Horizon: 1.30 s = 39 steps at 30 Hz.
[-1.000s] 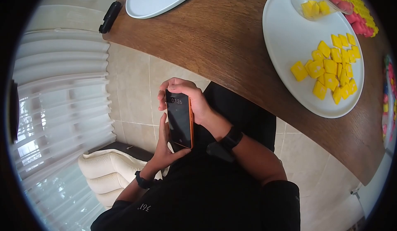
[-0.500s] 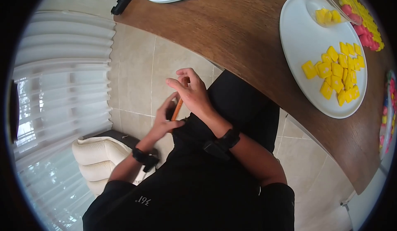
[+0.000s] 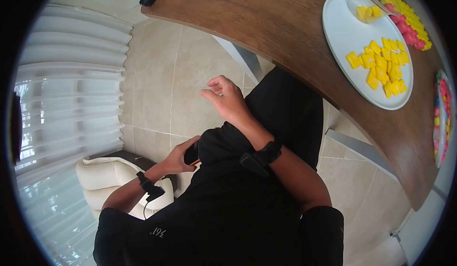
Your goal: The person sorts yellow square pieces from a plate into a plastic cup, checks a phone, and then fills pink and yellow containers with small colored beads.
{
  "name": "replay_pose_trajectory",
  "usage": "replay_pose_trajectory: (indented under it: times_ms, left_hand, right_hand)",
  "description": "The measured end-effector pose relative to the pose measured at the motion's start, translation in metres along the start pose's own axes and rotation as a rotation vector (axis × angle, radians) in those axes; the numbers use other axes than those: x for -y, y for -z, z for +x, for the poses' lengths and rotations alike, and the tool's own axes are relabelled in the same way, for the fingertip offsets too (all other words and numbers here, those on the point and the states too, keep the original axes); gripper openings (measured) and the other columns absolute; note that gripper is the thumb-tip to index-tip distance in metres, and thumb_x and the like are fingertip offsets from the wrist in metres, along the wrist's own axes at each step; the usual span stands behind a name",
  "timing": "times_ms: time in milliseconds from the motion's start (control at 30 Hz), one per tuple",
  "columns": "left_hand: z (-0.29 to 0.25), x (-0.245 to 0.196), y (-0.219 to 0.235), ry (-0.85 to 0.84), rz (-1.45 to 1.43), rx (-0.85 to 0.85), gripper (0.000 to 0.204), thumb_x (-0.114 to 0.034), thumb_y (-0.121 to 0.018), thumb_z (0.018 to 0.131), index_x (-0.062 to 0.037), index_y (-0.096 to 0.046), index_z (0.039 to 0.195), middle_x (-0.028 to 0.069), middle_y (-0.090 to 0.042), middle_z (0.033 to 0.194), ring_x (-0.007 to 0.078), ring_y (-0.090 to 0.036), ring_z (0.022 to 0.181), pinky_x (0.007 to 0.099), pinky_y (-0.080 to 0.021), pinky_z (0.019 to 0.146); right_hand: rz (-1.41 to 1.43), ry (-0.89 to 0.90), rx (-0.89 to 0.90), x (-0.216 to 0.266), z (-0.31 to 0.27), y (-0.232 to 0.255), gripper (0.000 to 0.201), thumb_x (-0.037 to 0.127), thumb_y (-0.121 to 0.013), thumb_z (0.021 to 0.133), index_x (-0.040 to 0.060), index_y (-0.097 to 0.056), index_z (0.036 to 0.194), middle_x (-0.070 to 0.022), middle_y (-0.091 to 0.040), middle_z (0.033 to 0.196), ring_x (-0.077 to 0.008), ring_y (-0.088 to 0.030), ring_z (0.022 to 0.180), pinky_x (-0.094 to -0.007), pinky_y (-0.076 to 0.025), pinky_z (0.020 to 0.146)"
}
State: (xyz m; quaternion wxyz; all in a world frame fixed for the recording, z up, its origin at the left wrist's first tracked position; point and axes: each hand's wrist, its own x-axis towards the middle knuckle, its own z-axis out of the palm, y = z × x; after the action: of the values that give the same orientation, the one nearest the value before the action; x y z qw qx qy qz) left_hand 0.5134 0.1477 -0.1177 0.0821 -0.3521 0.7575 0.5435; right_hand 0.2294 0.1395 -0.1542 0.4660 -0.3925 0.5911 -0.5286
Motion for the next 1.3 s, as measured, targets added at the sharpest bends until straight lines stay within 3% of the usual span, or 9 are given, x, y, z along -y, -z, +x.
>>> replay_pose_trajectory:
  times_ms: [133,300,633,767,800,900,1067,1133,1300]
  left_hand:
    - [0.04,-0.014,-0.015,-0.272,0.018,-0.073,0.105,-0.003,-0.082,0.068,-0.0073,-0.035,0.161,0.019,-0.067,0.126,0.0318,-0.068,0.117,0.0402,-0.052,0.104]
    - [0.057,-0.003,-0.018,0.133,-0.407,-0.005,0.107,-0.003,-0.081,0.078,-0.0132,-0.022,0.167,0.0031,-0.052,0.09,0.0131,-0.054,0.079,0.0333,-0.05,0.075]
    - [0.06,-0.028,-0.047,-0.068,-0.198,-0.13,0.09,-0.019,-0.079,0.091,-0.0101,-0.028,0.165,0.0085,-0.065,0.111,0.0193,-0.065,0.108,0.0315,-0.048,0.098]
    - [0.095,0.01,-0.042,-0.268,-0.105,-0.246,0.073,-0.022,-0.06,0.104,-0.0104,-0.024,0.167,0.0094,-0.066,0.119,0.0218,-0.066,0.111,0.0362,-0.05,0.101]
    - [0.098,0.012,-0.038,-0.268,-0.041,-0.234,0.071,-0.024,-0.056,0.107,-0.0121,-0.022,0.168,0.0093,-0.066,0.125,0.021,-0.067,0.109,0.0367,-0.052,0.099]
    - [0.085,-0.039,-0.027,0.001,-0.144,-0.132,0.071,-0.024,-0.057,0.107,-0.0124,-0.022,0.168,0.012,-0.066,0.132,0.0193,-0.067,0.108,0.0352,-0.053,0.097]
    - [0.088,-0.104,-0.028,0.055,-0.173,-0.113,0.072,-0.018,-0.061,0.105,-0.0097,-0.024,0.167,0.0153,-0.067,0.133,0.0202,-0.068,0.11,0.0344,-0.052,0.099]
    - [0.1,-0.107,-0.034,-0.19,0.015,-0.076,0.07,-0.016,-0.061,0.104,-0.0076,-0.027,0.165,0.0148,-0.067,0.134,0.0218,-0.066,0.12,0.0362,-0.051,0.104]
    - [0.111,-0.049,-0.038,-0.087,-0.061,-0.108,0.056,-0.013,-0.062,0.102,-0.0033,-0.045,0.155,0.0172,-0.065,0.137,0.0229,-0.062,0.128,0.0369,-0.049,0.107]
  right_hand:
    - [0.109,-0.021,0.012,0.002,-0.005,0.005,0.034,0.028,-0.077,0.094,0.0016,-0.067,0.112,-0.0108,-0.072,0.107,-0.0199,-0.067,0.103,-0.0339,-0.052,0.085]
    - [0.266,0.001,-0.044,0.008,-0.013,0.009,0.031,0.028,-0.076,0.097,0.0024,-0.068,0.112,-0.0075,-0.072,0.103,-0.0155,-0.067,0.098,-0.031,-0.051,0.077]
    - [0.059,0.027,0.211,0.036,-0.046,0.038,0.03,0.028,-0.078,0.094,-0.0004,-0.071,0.101,-0.0075,-0.072,0.084,-0.0146,-0.069,0.079,-0.0305,-0.053,0.07]
    - [-0.107,0.124,0.245,0.034,-0.051,0.06,0.037,0.034,-0.077,0.091,-0.0018,-0.072,0.1,-0.014,-0.075,0.086,-0.0228,-0.072,0.078,-0.0357,-0.054,0.071]
    - [-0.114,0.087,0.233,0.031,-0.051,0.066,0.04,0.037,-0.076,0.086,-0.0021,-0.073,0.094,-0.0222,-0.075,0.09,-0.0367,-0.073,0.085,-0.0435,-0.056,0.078]
    - [-0.123,0.1,0.202,0.026,-0.052,0.086,0.04,0.037,-0.075,0.086,-0.0022,-0.073,0.095,-0.0227,-0.074,0.089,-0.0362,-0.073,0.085,-0.0436,-0.056,0.078]
    - [-0.145,0.13,0.152,0.024,-0.042,0.107,0.037,0.033,-0.073,0.088,-0.0026,-0.074,0.094,-0.0231,-0.073,0.088,-0.0388,-0.073,0.087,-0.0463,-0.056,0.08]
    - [-0.154,0.17,0.117,0.01,-0.031,0.106,0.035,0.032,-0.072,0.088,-0.0025,-0.074,0.093,-0.0228,-0.073,0.088,-0.0396,-0.073,0.087,-0.0474,-0.056,0.08]
    - [-0.446,0.113,0.198,-0.019,-0.009,0.092,0.024,0.022,-0.069,0.088,0.001,-0.078,0.088,-0.0219,-0.073,0.09,-0.0402,-0.07,0.091,-0.0475,-0.055,0.082]
